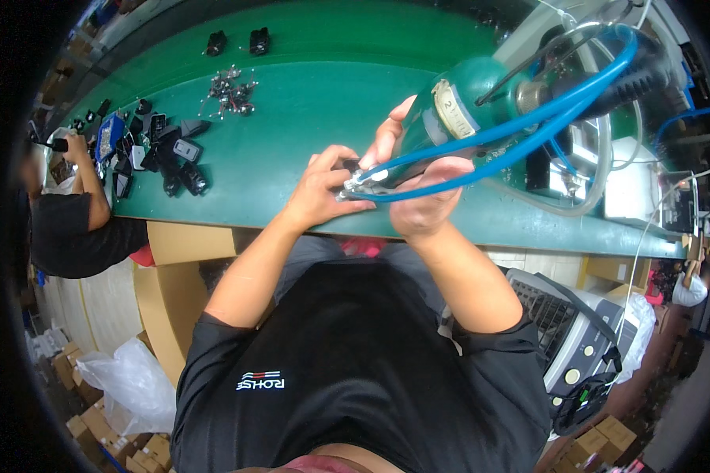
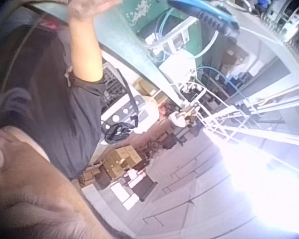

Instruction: Assemble small electronic components by connecting parts and using a pneumatic tool to secure them.

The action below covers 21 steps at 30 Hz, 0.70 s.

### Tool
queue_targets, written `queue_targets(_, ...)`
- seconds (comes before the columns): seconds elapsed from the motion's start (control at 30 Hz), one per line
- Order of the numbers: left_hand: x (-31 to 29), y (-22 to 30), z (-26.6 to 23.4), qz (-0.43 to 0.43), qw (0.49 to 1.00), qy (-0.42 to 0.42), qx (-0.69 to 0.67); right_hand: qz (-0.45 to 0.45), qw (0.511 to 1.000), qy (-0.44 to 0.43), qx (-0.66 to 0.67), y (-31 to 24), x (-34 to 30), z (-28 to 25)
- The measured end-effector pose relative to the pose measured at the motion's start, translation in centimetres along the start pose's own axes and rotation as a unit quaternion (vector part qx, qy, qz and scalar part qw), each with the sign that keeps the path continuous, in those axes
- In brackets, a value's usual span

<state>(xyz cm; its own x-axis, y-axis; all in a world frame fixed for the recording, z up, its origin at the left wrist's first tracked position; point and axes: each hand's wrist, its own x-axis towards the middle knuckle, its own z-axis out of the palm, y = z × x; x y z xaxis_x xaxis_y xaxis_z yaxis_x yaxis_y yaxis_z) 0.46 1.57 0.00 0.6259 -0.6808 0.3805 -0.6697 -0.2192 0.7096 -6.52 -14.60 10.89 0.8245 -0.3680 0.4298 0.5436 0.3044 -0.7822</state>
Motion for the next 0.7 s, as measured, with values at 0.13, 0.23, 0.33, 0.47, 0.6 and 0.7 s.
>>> queue_targets(0.13,0.1,-0.1,0.0,0.018,1.000,0.006,0.000,-0.031,0.996,0.030,-0.084,0.8,0.3,0.3)
queue_targets(0.23,0.0,-0.2,0.0,0.005,1.000,-0.001,0.001,-0.029,0.998,0.050,-0.011,-1.5,2.0,0.9)
queue_targets(0.33,-0.1,0.0,-0.1,0.023,1.000,0.002,0.016,-0.036,0.999,0.012,0.013,-5.2,3.9,1.8)
queue_targets(0.47,-0.1,-0.2,0.3,0.005,1.000,0.003,-0.005,-0.019,0.998,-0.024,0.059,-4.4,3.6,2.0)
queue_targets(0.6,0.2,0.1,-0.1,0.015,1.000,-0.012,0.015,0.003,0.996,0.016,-0.086,-1.0,2.0,1.9)
queue_targets(0.7,0.2,0.4,-0.4,0.011,1.000,-0.002,-0.006,0.003,0.995,0.017,-0.098,0.1,1.3,1.6)
